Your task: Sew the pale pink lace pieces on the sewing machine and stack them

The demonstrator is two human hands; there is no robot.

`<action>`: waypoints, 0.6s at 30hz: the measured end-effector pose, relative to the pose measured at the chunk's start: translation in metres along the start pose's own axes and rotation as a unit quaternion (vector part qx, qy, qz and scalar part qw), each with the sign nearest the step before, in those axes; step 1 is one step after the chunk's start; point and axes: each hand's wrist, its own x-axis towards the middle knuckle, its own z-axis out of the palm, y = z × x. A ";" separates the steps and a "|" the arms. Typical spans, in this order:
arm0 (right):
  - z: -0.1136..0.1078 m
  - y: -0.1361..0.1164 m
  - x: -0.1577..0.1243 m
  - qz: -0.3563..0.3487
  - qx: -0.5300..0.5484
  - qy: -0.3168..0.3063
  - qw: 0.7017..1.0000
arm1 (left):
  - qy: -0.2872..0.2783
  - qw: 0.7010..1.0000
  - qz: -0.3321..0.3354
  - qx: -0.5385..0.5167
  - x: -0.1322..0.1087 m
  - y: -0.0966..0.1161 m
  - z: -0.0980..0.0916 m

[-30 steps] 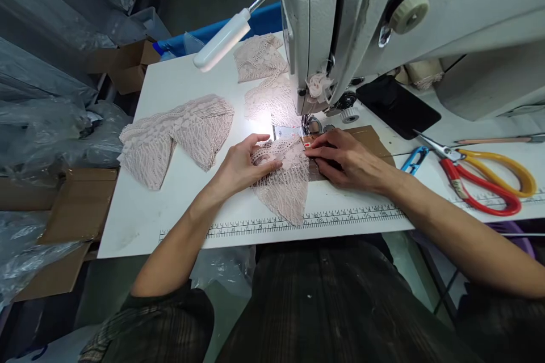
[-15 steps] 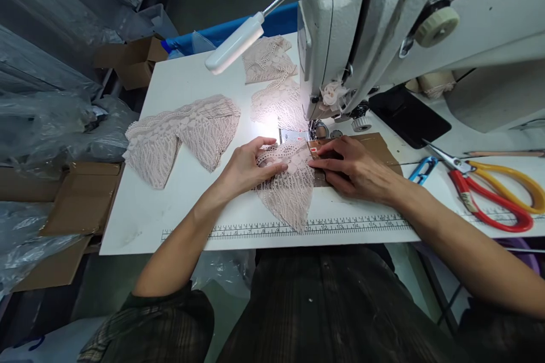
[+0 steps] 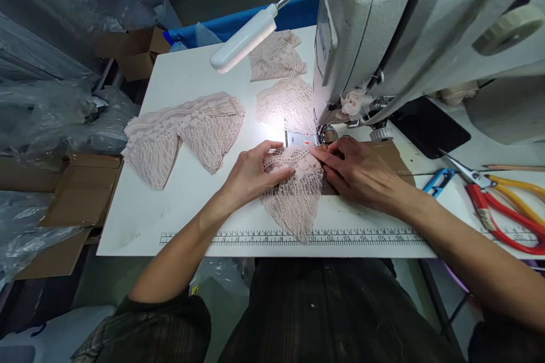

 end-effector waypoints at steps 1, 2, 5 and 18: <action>0.001 -0.001 0.000 0.000 -0.011 -0.002 1.000 | 0.003 1.000 0.001 0.005 0.000 0.001 0.000; 0.002 -0.001 0.000 -0.001 -0.020 -0.002 1.000 | 0.007 1.000 0.003 0.011 0.000 0.002 0.001; 0.002 -0.004 -0.002 -0.008 -0.050 -0.003 0.999 | 0.019 0.999 0.006 0.036 -0.001 0.005 0.002; 0.005 -0.008 -0.003 0.013 -0.064 -0.010 0.998 | 0.025 1.000 -0.014 -0.002 -0.001 0.005 0.003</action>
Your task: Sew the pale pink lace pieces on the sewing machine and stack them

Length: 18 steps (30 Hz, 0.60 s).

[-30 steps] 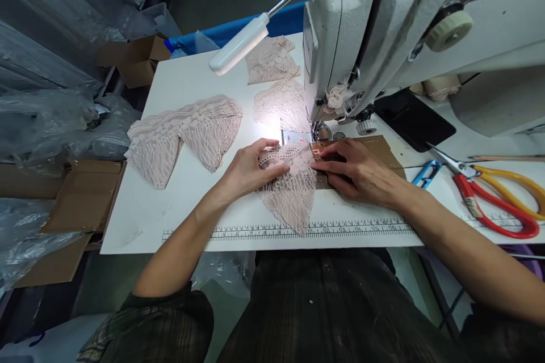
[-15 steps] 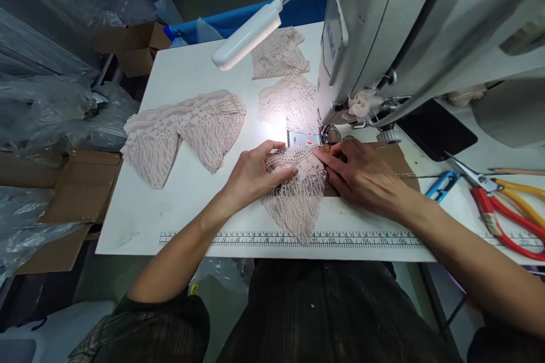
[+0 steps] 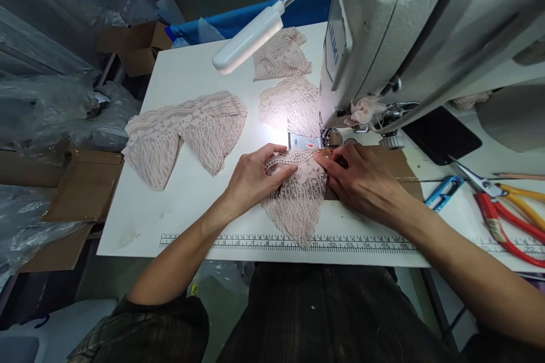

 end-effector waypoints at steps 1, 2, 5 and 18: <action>-0.001 0.002 -0.001 -0.001 0.024 0.006 1.000 | 0.001 1.000 -0.005 -0.005 0.000 0.000 0.000; -0.003 0.005 -0.001 0.000 0.055 0.014 0.998 | 0.002 1.000 -0.010 -0.011 0.001 0.000 0.001; -0.012 0.016 -0.005 0.019 0.164 0.044 0.985 | -0.007 0.999 -0.022 -0.041 0.002 -0.002 0.001; -0.015 0.021 -0.017 -0.037 0.244 0.041 0.968 | -0.040 0.983 -0.099 -0.149 0.008 0.004 -0.005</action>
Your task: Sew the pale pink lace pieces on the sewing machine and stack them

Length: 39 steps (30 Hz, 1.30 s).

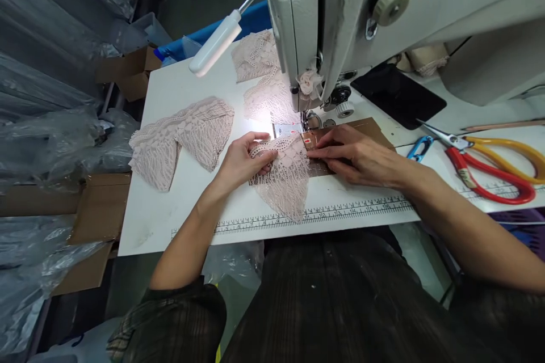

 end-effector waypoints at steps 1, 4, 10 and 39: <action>0.000 0.000 0.000 -0.009 -0.006 -0.011 1.000 | -0.004 1.000 -0.002 -0.002 0.001 0.000 -0.001; -0.001 0.002 -0.001 -0.011 -0.011 -0.016 1.000 | -0.012 1.000 -0.003 0.000 0.004 -0.004 -0.003; -0.001 0.003 -0.002 -0.007 -0.009 -0.001 1.000 | -0.007 1.000 0.011 0.001 0.005 -0.006 -0.002; 0.008 -0.006 -0.005 -0.020 -0.123 -0.047 0.991 | -0.080 0.667 0.498 0.548 0.028 -0.003 0.025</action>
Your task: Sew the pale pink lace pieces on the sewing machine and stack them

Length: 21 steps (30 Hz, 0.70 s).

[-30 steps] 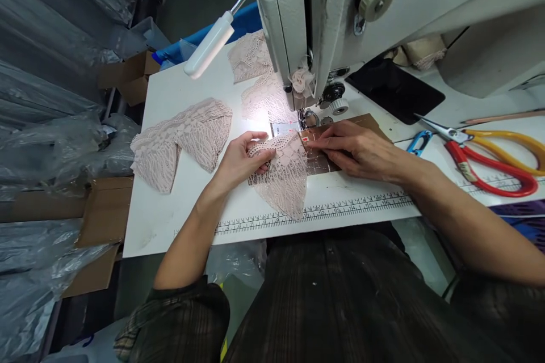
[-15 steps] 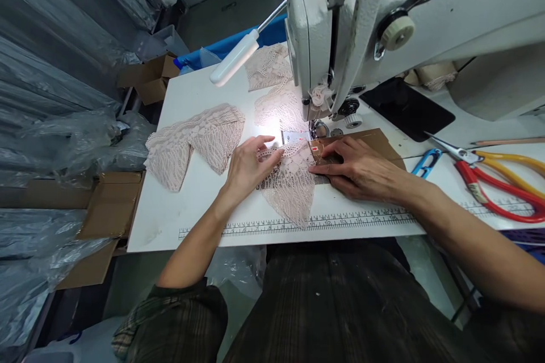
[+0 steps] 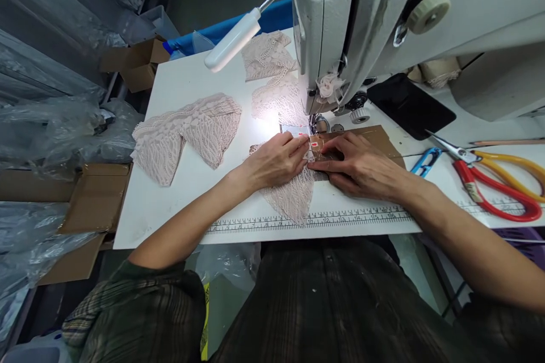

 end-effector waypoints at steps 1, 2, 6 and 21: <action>0.000 0.000 0.000 0.000 -0.001 -0.001 1.000 | 0.003 1.000 -0.010 -0.022 -0.001 0.001 0.000; 0.000 0.000 -0.001 0.001 -0.004 -0.001 1.000 | 0.011 0.999 -0.025 -0.046 -0.002 0.002 0.001; -0.001 0.000 0.001 -0.003 -0.012 0.001 1.000 | 0.037 0.990 -0.092 -0.102 -0.003 0.007 0.002; 0.006 0.010 0.007 0.015 -0.024 0.042 0.999 | 0.072 0.976 -0.120 -0.166 -0.002 -0.008 0.012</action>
